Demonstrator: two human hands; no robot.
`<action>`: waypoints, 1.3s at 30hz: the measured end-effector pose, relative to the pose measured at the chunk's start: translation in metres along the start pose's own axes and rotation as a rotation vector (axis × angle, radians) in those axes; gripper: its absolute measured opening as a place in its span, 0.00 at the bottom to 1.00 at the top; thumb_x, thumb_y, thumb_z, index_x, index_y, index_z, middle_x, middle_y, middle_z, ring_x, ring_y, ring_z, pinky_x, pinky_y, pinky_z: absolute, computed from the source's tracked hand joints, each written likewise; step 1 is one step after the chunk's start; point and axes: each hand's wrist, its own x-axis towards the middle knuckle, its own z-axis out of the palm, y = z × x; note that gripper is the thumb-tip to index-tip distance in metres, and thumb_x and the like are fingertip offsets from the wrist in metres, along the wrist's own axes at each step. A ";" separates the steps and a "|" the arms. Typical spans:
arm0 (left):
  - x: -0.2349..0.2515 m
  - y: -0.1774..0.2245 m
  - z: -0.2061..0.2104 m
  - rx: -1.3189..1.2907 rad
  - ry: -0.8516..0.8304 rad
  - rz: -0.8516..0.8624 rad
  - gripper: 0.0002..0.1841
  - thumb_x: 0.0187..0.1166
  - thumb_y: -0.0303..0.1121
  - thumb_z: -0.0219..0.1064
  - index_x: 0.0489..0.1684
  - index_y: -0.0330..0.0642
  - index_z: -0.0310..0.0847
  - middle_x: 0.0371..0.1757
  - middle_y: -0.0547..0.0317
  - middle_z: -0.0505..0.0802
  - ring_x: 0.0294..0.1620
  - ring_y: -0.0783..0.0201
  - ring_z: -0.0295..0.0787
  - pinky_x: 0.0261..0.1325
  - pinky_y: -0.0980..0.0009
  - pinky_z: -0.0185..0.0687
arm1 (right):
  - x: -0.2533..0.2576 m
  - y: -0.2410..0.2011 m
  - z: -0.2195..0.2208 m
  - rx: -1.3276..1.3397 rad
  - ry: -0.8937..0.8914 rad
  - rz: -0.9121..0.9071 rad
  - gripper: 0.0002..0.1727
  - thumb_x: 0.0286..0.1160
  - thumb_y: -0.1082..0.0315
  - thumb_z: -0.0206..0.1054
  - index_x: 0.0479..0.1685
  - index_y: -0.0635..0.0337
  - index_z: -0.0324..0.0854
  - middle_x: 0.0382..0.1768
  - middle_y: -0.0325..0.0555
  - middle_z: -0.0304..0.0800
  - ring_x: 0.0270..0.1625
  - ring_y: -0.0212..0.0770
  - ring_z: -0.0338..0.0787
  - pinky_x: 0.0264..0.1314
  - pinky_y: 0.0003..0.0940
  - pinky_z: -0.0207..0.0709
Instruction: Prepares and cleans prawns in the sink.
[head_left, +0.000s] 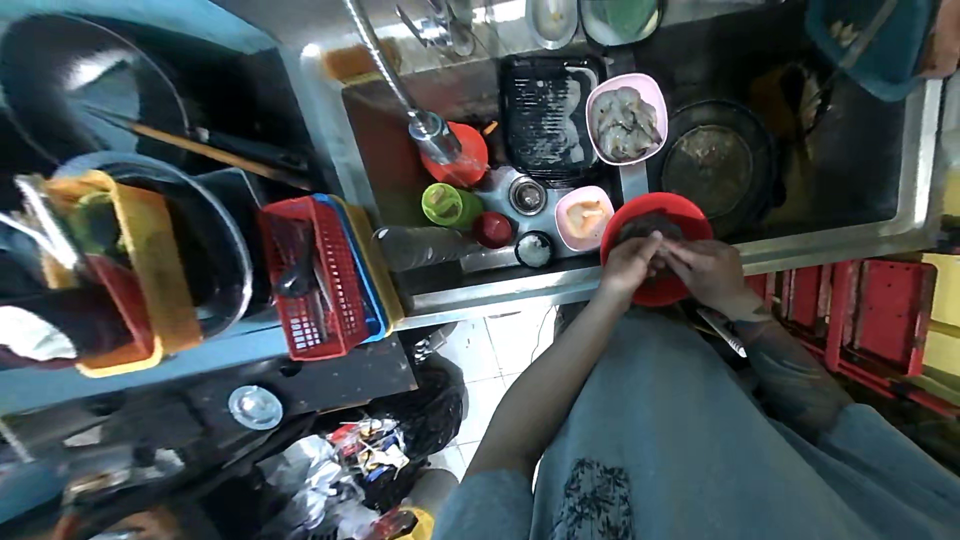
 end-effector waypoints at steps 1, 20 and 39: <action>0.003 -0.002 0.000 0.011 0.028 0.015 0.21 0.87 0.49 0.63 0.56 0.38 0.87 0.42 0.53 0.93 0.39 0.61 0.90 0.46 0.63 0.89 | -0.001 0.000 0.006 -0.041 0.027 -0.052 0.17 0.84 0.61 0.68 0.68 0.48 0.89 0.53 0.43 0.97 0.46 0.46 0.96 0.53 0.48 0.88; -0.021 0.015 -0.021 1.031 0.027 0.481 0.13 0.85 0.41 0.67 0.56 0.44 0.91 0.51 0.52 0.95 0.54 0.55 0.93 0.63 0.49 0.87 | 0.032 0.013 -0.006 -0.097 -0.192 -0.287 0.13 0.87 0.61 0.64 0.62 0.50 0.88 0.53 0.40 0.94 0.66 0.49 0.85 0.72 0.51 0.73; -0.024 -0.003 -0.019 0.788 0.055 0.569 0.14 0.90 0.41 0.61 0.57 0.44 0.88 0.52 0.57 0.94 0.50 0.67 0.93 0.59 0.60 0.90 | 0.017 0.031 0.013 0.281 -0.070 0.029 0.09 0.77 0.57 0.69 0.42 0.45 0.95 0.41 0.38 0.90 0.53 0.41 0.84 0.63 0.48 0.74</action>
